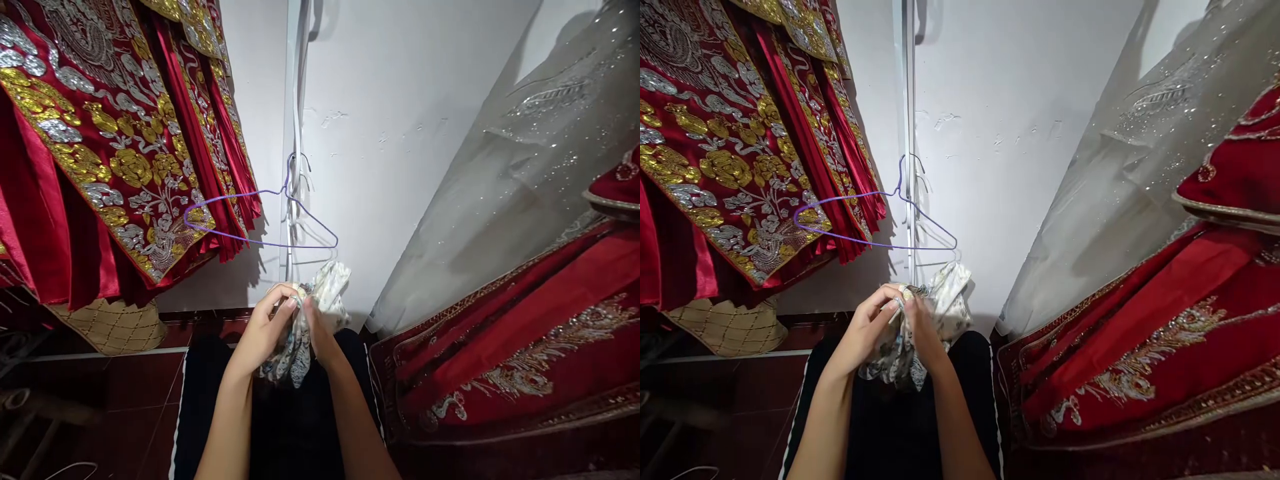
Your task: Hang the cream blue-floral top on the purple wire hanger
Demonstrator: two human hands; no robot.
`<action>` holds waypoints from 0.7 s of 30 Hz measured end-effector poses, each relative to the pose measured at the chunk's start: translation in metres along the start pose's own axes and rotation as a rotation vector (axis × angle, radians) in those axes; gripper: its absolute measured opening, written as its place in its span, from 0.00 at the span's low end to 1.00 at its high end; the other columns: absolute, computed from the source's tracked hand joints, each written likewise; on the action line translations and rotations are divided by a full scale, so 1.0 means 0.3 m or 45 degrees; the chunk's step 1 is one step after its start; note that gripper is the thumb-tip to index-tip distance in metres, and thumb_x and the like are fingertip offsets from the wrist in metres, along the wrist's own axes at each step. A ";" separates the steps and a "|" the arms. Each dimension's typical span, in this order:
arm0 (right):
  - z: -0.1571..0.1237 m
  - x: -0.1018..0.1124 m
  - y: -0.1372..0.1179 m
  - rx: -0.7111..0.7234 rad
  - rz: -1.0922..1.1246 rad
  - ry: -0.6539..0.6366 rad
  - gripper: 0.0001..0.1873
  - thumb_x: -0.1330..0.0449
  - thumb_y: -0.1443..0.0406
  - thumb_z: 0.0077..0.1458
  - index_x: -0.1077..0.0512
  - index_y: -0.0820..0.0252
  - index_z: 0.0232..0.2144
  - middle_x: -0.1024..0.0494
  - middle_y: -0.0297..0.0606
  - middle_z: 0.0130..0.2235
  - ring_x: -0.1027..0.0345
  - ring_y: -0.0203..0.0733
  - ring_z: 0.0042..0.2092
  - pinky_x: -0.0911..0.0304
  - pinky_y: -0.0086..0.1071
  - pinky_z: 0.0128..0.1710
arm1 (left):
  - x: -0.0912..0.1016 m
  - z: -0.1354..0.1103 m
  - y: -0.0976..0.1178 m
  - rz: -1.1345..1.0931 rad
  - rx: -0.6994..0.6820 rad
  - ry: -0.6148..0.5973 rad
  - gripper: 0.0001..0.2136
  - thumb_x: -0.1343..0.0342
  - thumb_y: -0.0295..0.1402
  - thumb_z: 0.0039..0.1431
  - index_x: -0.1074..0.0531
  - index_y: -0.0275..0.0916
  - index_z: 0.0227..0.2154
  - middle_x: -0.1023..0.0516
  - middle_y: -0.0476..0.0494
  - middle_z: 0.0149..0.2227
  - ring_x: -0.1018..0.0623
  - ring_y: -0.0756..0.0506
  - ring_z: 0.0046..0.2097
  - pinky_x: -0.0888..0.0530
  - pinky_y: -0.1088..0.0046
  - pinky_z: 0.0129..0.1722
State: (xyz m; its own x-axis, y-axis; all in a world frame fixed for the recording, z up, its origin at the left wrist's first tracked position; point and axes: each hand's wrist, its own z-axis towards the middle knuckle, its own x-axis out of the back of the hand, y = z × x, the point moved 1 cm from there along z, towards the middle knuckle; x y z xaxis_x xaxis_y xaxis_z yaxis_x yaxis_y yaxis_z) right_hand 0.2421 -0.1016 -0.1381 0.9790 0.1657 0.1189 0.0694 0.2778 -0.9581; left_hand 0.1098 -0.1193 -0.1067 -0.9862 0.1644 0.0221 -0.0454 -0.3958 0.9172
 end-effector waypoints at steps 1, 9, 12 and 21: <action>-0.005 0.002 -0.007 0.001 0.033 -0.022 0.22 0.52 0.48 0.65 0.29 0.55 0.46 0.24 0.43 0.45 0.32 0.48 0.52 0.37 0.38 0.54 | 0.004 0.004 -0.006 0.004 -0.001 0.018 0.10 0.47 0.41 0.64 0.25 0.42 0.41 0.24 0.40 0.46 0.27 0.38 0.52 0.34 0.63 0.57; -0.034 0.044 0.028 -0.133 0.092 -0.149 0.02 0.38 0.67 0.49 0.28 0.60 0.27 0.26 0.33 0.26 0.33 0.40 0.29 0.38 0.32 0.30 | 0.038 0.000 -0.104 0.004 0.212 -0.163 0.17 0.51 0.44 0.66 0.22 0.42 0.46 0.20 0.40 0.45 0.24 0.38 0.51 0.30 0.62 0.54; -0.027 0.104 0.064 -0.036 0.044 0.100 0.04 0.39 0.66 0.49 0.28 0.60 0.24 0.27 0.33 0.25 0.35 0.40 0.28 0.39 0.32 0.30 | 0.031 -0.013 -0.130 -0.004 0.308 -0.316 0.15 0.45 0.46 0.62 0.21 0.40 0.31 0.20 0.43 0.33 0.22 0.39 0.40 0.26 0.66 0.45; -0.012 0.151 0.084 0.143 0.007 0.385 0.12 0.40 0.61 0.56 0.25 0.56 0.43 0.24 0.37 0.35 0.34 0.42 0.33 0.38 0.34 0.33 | -0.046 -0.031 -0.126 0.239 0.173 -0.276 0.12 0.51 0.39 0.65 0.25 0.39 0.34 0.23 0.43 0.35 0.26 0.41 0.40 0.30 0.69 0.43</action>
State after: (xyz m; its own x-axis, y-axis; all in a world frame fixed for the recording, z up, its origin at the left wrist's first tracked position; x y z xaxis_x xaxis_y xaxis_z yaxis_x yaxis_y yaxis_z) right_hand 0.2889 -0.0906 -0.1578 0.9931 -0.1168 0.0145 0.0585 0.3834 -0.9217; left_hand 0.1237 -0.1148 -0.1455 -0.9177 0.2940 0.2672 0.1706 -0.3157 0.9334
